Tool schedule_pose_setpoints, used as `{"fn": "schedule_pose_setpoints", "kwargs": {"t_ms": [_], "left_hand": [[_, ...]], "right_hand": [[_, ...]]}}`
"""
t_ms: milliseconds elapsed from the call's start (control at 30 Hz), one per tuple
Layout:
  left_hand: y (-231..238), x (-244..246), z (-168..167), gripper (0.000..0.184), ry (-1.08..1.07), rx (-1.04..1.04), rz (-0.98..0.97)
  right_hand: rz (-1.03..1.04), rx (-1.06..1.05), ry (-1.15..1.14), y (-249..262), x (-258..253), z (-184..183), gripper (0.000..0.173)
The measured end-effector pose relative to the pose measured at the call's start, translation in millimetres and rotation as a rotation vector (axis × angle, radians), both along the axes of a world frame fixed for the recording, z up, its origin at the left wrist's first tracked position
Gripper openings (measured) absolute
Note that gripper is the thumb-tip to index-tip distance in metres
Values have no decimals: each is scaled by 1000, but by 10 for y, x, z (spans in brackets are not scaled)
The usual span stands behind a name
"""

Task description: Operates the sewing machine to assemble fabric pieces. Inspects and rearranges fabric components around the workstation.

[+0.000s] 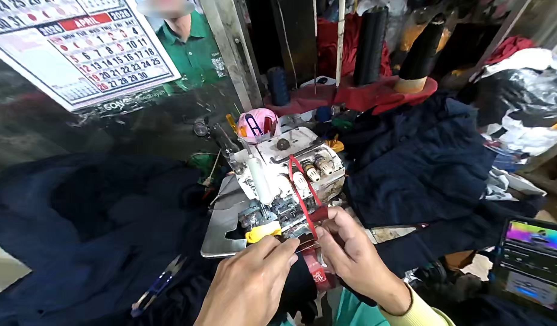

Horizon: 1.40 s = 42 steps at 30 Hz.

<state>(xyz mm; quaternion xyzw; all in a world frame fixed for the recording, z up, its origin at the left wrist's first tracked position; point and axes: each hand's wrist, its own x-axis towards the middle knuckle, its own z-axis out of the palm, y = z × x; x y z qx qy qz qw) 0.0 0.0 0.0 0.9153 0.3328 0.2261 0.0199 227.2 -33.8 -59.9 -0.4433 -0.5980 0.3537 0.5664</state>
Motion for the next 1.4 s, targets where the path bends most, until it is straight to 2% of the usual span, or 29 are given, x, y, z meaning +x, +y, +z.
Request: {"fn": "schedule_pose_setpoints", "kwargs": {"t_ms": [533, 733, 800, 900, 1033, 1133, 1267, 1400], "left_hand": [[46, 46, -32, 29, 46, -14, -24], [90, 6, -9, 30, 14, -40, 16], [126, -24, -1, 31, 20, -50, 52], [194, -66, -10, 33, 33, -94, 119], [312, -110, -17, 33, 71, -195, 212], [402, -95, -3, 32, 103, -288, 259], [492, -49, -3, 26, 104, -344, 297], [569, 19, 65, 23, 116, -411, 380]], "right_hand": [[13, -18, -42, 11, 33, 9, 24], [80, -65, 52, 17, 167, 89, 30], [19, -71, 48, 27, 289, 163, 33], [-137, -37, -2, 78, 520, 307, 29], [-359, 24, 32, 436, 806, 325, 25], [-460, -122, 67, 849, 968, 230, 28], [-377, -355, 33, 1316, 1083, 114, 45], [-278, -504, -71, 1595, 1171, 126, 53]]}}
